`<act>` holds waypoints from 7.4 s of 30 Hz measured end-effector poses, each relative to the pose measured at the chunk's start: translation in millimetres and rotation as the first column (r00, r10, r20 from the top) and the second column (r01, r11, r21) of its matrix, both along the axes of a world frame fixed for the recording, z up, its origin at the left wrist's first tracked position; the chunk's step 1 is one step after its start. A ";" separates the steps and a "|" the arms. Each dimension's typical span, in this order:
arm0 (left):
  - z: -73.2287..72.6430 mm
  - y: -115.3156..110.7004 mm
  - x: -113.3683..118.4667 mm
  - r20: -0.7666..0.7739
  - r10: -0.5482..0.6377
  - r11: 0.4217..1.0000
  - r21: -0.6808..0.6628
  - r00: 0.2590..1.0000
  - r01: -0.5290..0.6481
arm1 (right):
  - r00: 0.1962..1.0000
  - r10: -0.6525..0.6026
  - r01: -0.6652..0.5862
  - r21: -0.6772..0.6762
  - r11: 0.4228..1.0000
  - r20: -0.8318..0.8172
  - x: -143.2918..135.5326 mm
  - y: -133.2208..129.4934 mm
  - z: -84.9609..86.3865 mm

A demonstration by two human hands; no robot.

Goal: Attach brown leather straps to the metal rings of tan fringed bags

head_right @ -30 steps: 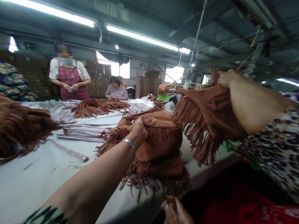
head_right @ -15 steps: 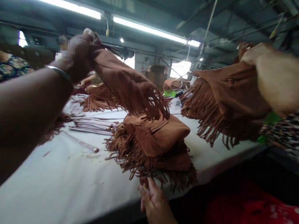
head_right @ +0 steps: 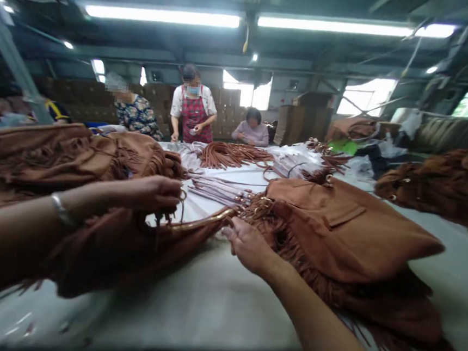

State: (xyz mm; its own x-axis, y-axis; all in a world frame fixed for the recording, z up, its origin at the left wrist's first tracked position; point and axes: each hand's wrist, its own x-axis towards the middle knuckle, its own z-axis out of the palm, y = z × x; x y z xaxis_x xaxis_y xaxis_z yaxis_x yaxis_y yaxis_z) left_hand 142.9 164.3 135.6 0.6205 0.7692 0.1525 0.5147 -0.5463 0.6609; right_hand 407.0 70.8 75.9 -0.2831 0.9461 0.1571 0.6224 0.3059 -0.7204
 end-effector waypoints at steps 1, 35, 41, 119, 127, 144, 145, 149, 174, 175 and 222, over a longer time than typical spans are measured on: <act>-12.2 0.1 -6.2 -0.022 -0.011 1.000 -0.015 1.000 0.011 | 0.998 0.049 -0.048 -0.022 0.999 0.041 -10.2 14.5 -4.7; -13.0 56.4 -48.8 0.257 0.390 0.757 0.457 0.884 -0.467 | 0.925 0.217 -0.097 -0.357 0.929 0.311 -83.6 93.5 47.2; -130.0 42.0 -6.5 0.235 0.538 0.721 0.370 0.810 -0.586 | 0.995 -0.056 0.011 -0.460 0.888 -0.084 -72.8 103.8 -40.8; -93.6 3.0 -33.3 0.341 0.191 0.979 0.004 0.920 -0.204 | 0.524 -0.279 -0.452 -0.540 0.710 -0.805 -101.8 74.7 -47.4; -100.5 7.2 -28.8 0.412 0.111 0.994 -0.048 0.904 -0.101 | 0.529 -0.275 -0.471 -0.547 0.692 -0.803 -99.4 79.5 -51.1; -121.4 14.5 -36.1 0.304 0.033 0.968 0.226 0.952 -0.105 | 0.526 -0.339 -0.445 -0.593 0.671 -0.780 -104.9 88.0 -59.7; -121.7 14.3 -37.0 0.297 0.004 0.970 0.231 0.955 -0.076 | 0.530 -0.335 -0.452 -0.594 0.665 -0.779 -104.5 88.4 -59.7; -122.5 12.5 -38.9 0.300 -0.056 0.960 0.279 0.952 -0.031 | 0.557 -0.281 -0.467 -0.575 0.672 -0.781 -103.8 86.4 -59.9; -126.6 3.0 -34.1 -0.010 -0.053 0.707 0.706 0.999 0.044 | 0.540 -0.237 -0.456 -0.517 0.724 -0.808 -101.0 76.9 -72.1; -126.1 2.8 -33.7 -0.033 -0.037 0.689 0.723 0.999 0.049 | 0.533 -0.247 -0.467 -0.524 0.712 -0.810 -100.9 77.2 -72.8; -134.4 8.0 -36.2 0.230 -0.055 0.834 0.545 0.972 -0.082 | 0.452 -0.304 -0.541 -0.529 0.654 -0.839 -108.1 75.7 -81.4</act>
State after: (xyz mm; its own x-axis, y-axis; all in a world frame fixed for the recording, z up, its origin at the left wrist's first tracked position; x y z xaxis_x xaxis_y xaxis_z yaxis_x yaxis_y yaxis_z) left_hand 106.7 172.3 1.2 0.5059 0.5239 0.6853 0.3984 -0.8465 0.3531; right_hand 298.9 146.5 -5.5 -0.5288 0.8134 -0.2423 -0.3951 -0.4885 -0.7780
